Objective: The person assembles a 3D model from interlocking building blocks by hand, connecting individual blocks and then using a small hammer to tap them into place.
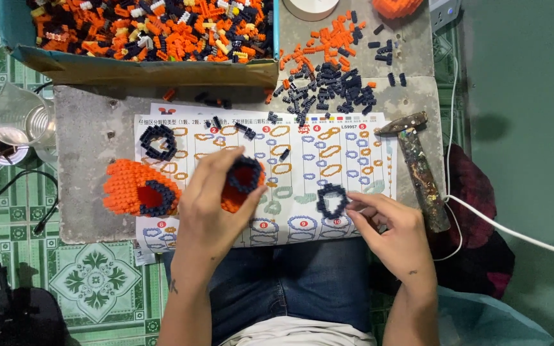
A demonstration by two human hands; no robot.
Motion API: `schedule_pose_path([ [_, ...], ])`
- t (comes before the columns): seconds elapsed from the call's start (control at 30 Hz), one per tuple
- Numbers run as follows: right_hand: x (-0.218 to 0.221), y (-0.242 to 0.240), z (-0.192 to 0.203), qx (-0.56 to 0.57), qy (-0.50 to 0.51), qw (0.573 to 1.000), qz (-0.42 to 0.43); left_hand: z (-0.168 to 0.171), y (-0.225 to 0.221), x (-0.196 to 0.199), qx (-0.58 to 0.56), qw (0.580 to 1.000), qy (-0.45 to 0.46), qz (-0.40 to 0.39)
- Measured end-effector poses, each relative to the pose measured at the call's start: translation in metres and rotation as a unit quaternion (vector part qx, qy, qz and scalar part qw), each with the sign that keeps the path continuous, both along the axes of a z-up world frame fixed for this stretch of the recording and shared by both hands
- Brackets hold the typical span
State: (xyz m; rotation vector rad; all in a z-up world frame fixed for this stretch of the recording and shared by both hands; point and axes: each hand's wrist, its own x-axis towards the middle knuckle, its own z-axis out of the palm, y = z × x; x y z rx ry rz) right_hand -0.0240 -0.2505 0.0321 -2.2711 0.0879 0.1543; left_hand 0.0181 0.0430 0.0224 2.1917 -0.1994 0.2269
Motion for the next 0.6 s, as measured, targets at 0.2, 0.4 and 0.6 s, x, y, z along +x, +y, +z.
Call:
schedule_pose_path([
  [0.2,0.005,0.0,0.004,-0.074,-0.062,0.994,0.045,-0.008,0.001,-0.007,-0.065,0.996,0.011,-0.06],
  [0.4,0.016,-0.013,-0.017,-0.078,-0.059,0.984,0.146,-0.02,0.001,-0.008,-0.126,0.988,0.032,-0.08],
  [0.6,0.02,-0.016,-0.016,-0.058,-0.05,0.986,0.148,-0.017,0.002,-0.007,-0.126,0.989,0.038,-0.073],
])
